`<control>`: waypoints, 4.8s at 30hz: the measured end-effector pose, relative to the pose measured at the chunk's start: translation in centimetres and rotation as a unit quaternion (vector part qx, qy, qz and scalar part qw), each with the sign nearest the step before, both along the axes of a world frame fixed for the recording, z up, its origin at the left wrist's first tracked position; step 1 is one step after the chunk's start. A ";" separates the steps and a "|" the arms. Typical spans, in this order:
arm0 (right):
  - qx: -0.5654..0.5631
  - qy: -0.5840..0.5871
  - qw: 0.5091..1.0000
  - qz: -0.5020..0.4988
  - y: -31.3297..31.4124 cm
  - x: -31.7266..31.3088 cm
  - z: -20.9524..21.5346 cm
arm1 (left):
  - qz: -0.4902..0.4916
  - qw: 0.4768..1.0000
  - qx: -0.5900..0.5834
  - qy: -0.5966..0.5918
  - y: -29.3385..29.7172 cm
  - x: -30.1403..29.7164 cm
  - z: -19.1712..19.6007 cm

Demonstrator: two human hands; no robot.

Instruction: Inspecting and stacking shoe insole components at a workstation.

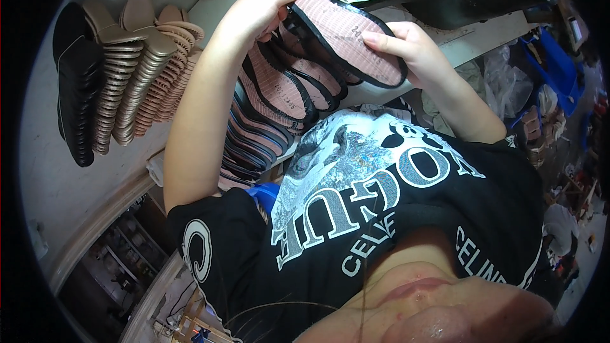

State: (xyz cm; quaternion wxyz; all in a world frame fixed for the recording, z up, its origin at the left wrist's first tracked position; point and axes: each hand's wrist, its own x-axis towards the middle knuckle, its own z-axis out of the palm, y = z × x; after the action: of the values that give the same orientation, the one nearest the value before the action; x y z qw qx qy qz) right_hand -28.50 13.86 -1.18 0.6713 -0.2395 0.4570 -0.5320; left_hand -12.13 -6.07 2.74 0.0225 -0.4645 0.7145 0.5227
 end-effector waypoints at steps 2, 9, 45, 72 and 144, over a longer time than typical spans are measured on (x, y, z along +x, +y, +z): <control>-0.018 0.001 1.000 -0.008 -0.7 1.0 -0.5 | 0.007 1.000 -0.010 0.005 -0.7 0.2 -0.3; -0.150 0.126 0.980 0.033 -0.3 5.9 0.5 | 0.218 0.903 0.069 0.363 4.8 2.8 -1.8; -0.328 0.468 0.818 0.063 -0.8 5.6 5.6 | 0.177 0.851 -0.213 0.446 17.2 6.9 -0.5; -0.464 0.615 0.636 0.041 -2.3 4.6 5.2 | 0.168 0.833 -0.360 0.385 15.1 4.6 -1.4; -0.303 0.046 0.952 0.012 2.0 8.3 5.7 | -0.008 0.817 0.062 0.574 14.8 7.3 -2.4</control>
State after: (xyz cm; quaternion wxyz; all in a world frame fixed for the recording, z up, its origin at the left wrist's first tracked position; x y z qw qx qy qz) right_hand -20.23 15.89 4.48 0.5520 -0.4616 0.3019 -0.6254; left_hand -4.85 8.76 0.34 -0.3584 -0.0722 0.5676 0.7377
